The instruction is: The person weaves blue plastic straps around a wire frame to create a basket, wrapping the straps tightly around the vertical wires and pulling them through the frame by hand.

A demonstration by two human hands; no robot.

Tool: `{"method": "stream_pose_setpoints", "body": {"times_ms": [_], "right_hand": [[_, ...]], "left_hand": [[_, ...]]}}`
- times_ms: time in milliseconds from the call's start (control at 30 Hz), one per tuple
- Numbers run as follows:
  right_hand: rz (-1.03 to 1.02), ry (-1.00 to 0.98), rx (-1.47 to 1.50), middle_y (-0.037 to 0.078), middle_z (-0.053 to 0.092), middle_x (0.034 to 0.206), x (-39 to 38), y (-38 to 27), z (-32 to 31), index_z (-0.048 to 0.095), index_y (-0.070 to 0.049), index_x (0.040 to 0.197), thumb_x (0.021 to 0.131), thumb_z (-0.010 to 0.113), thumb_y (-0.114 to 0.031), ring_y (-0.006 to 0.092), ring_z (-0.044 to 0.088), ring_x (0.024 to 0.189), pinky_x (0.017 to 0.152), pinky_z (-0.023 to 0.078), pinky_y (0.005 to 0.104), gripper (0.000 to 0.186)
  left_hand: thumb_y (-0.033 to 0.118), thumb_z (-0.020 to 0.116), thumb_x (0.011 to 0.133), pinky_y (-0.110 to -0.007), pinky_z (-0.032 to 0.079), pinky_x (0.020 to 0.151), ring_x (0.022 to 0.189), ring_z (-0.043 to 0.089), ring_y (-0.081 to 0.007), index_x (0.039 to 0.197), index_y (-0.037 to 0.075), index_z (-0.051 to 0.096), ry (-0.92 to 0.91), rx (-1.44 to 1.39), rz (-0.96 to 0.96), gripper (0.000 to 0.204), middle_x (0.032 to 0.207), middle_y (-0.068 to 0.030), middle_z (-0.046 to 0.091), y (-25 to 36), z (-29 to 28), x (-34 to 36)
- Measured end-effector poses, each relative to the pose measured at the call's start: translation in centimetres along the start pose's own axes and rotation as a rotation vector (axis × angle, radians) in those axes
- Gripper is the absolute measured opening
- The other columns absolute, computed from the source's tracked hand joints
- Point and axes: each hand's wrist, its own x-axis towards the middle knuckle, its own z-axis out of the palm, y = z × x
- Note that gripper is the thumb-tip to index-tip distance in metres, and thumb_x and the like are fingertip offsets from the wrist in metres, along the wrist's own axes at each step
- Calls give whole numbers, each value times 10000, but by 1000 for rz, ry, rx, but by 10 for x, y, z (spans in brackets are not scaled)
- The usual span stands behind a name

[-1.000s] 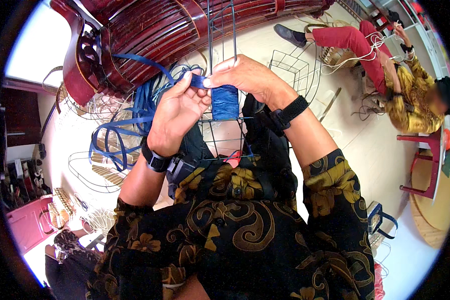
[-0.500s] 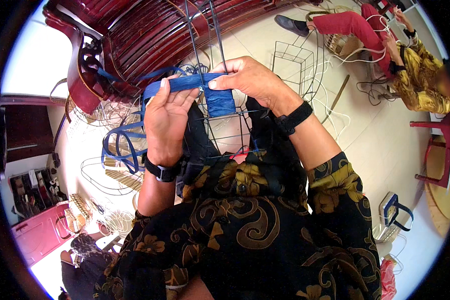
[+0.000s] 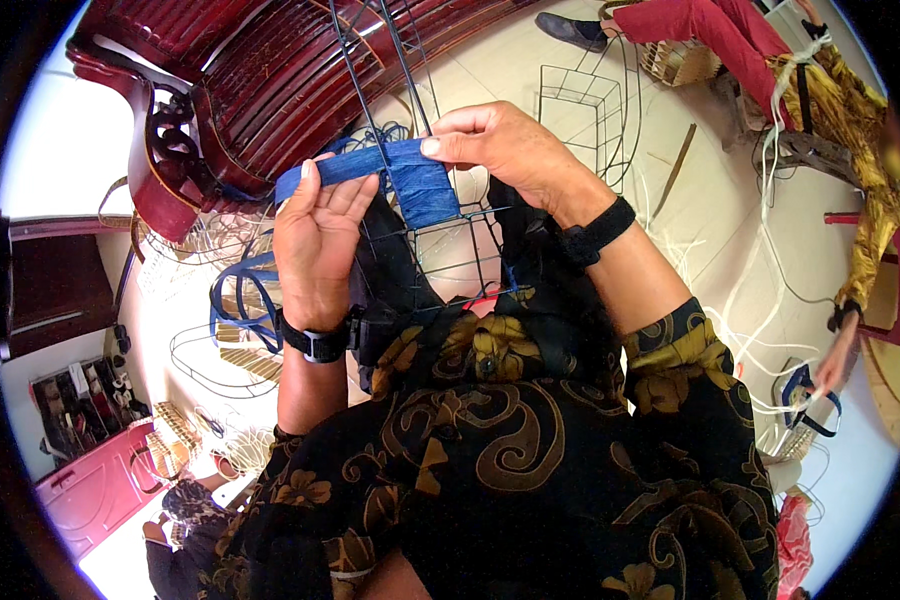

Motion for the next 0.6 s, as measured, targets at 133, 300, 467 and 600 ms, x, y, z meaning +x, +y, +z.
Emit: {"method": "stream_pose_setpoints", "body": {"times_ms": [133, 300, 467, 600], "right_hand": [[-102, 40, -63, -53, 533, 719, 0, -1, 7, 653, -24, 791, 888, 710, -195, 46, 451, 708, 648, 397, 235, 205], [8, 14, -247, -65, 506, 649, -4, 5, 14, 653, -18, 766, 887, 711, -204, 38, 423, 627, 570, 384, 239, 229], [11, 25, -217, -65, 507, 642, -1, 11, 9, 650, -24, 752, 887, 709, -205, 34, 422, 617, 557, 372, 235, 233], [-19, 19, -161, -61, 513, 650, 0, 11, 12, 653, -30, 760, 894, 702, -208, 36, 429, 621, 559, 374, 237, 228]], "left_hand": [[228, 514, 1019, -504, 518, 958, 1011, 667, -350, 1096, -51, 578, -5, 51, 34, 296, 1042, -214, 670, 2, -1, -1], [224, 525, 1014, -490, 540, 912, 973, 675, -339, 1060, -34, 582, -18, 69, 33, 268, 1007, -200, 671, 6, -3, -1], [216, 528, 1012, -472, 553, 870, 876, 682, -321, 1045, -42, 561, 67, -16, -37, 262, 974, -196, 653, 1, -6, 11], [224, 535, 1009, -470, 553, 865, 858, 681, -315, 1012, -21, 567, 93, -68, -74, 247, 969, -190, 658, -4, -11, 14]]}}
